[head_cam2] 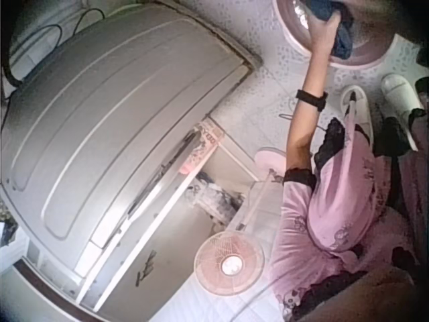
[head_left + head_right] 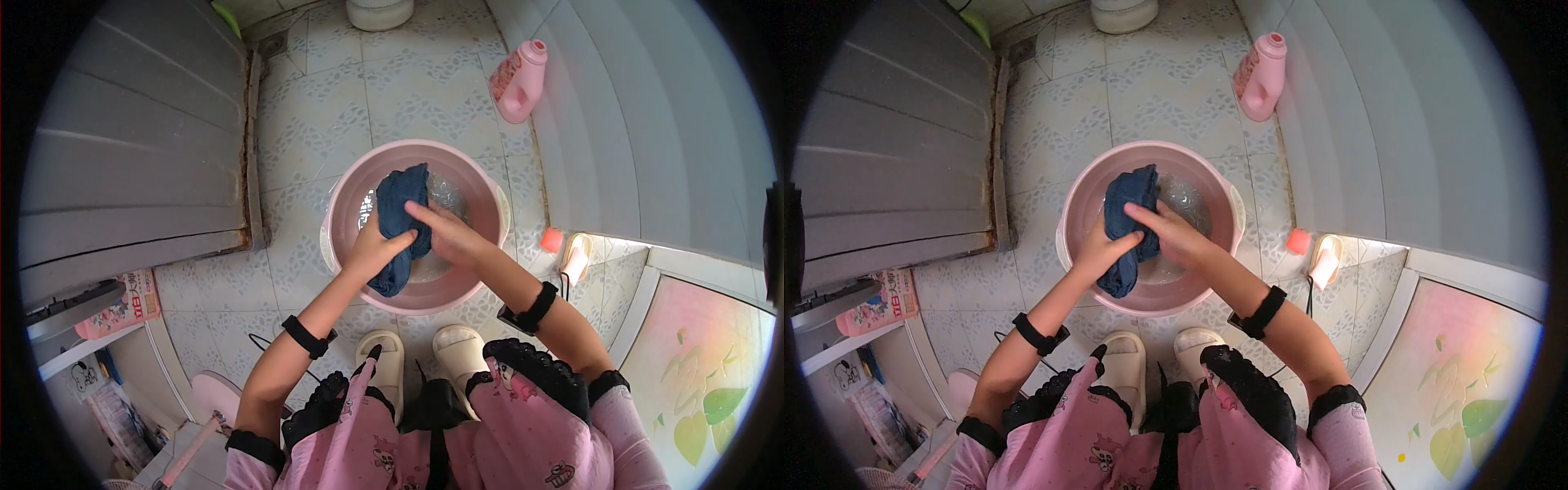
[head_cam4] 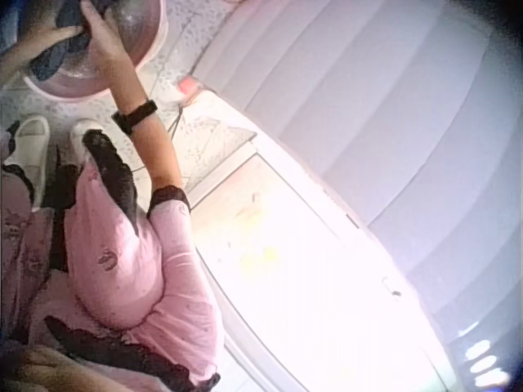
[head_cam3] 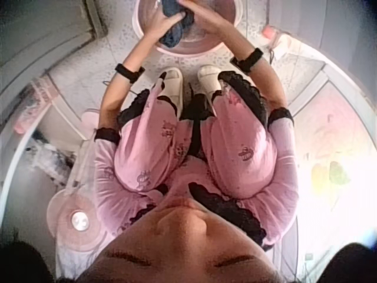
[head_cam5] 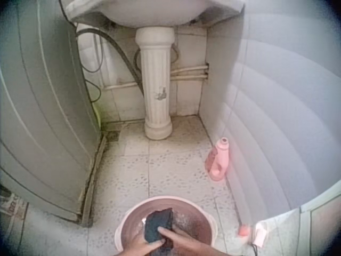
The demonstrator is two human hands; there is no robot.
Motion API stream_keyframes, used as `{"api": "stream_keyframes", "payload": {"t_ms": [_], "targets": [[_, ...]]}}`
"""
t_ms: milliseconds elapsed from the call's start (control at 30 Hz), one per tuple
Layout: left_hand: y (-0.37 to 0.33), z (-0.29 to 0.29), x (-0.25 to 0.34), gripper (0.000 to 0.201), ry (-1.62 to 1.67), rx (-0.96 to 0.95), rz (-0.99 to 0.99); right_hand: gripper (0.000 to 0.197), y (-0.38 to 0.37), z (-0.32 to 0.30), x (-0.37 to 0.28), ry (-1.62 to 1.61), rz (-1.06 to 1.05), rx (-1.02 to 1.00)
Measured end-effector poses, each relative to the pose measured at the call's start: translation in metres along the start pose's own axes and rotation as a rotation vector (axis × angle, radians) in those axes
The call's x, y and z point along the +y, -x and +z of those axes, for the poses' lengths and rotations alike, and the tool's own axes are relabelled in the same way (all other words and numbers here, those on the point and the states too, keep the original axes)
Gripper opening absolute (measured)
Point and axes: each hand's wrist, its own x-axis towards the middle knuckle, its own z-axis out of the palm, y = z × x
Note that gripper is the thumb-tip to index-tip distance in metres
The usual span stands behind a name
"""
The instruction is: Hand washing a blue shirt in a pink basin and rinsing it in a sink.
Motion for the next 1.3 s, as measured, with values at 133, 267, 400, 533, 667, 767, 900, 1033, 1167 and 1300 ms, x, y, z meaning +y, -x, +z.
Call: {"api": "stream_keyframes", "payload": {"t_ms": [133,267,400,533,667,767,900,1033,1167,1300], "targets": [[0.005,0.015,-0.008,0.075,-0.574,0.017,0.115,0.067,-0.002,-0.001,0.003,0.401,-0.082,0.007],[-0.001,0.017,-0.01,0.082,-0.423,-0.009,0.016,0.071,-0.007,-0.018,0.021,0.537,-0.333,0.267],[-0.004,0.005,0.001,0.086,-0.057,-0.141,-0.162,0.067,-0.001,-0.011,0.02,0.5,-0.502,0.349],[-0.004,-0.014,0.016,0.062,0.44,-0.318,-0.364,0.052,0.011,-0.004,0.003,0.2,-0.404,0.339],[-0.008,-0.03,-0.007,0.044,0.664,-0.092,-0.563,0.029,0.015,-0.013,-0.017,-0.16,-0.281,0.17],[-0.006,-0.038,-0.017,0.032,0.695,0.039,-0.503,0.032,0.016,-0.011,-0.022,-0.2,-0.257,0.208],[-0.018,-0.037,-0.019,0.035,0.756,0.123,-0.416,0.034,0.009,-0.027,-0.011,-0.269,-0.155,0.049],[-0.032,-0.028,-0.004,0.025,0.925,0.006,-0.599,0.036,0.005,-0.022,-0.002,-0.242,0.11,-0.029],[-0.023,-0.016,0.042,0.037,0.846,-0.126,-0.616,0.038,0.004,-0.018,0.003,-0.113,0.26,-0.02],[-0.022,-0.021,0.024,0.05,0.639,-0.133,-0.356,0.039,0.008,0.008,0.01,0.021,0.194,0.161]]}}
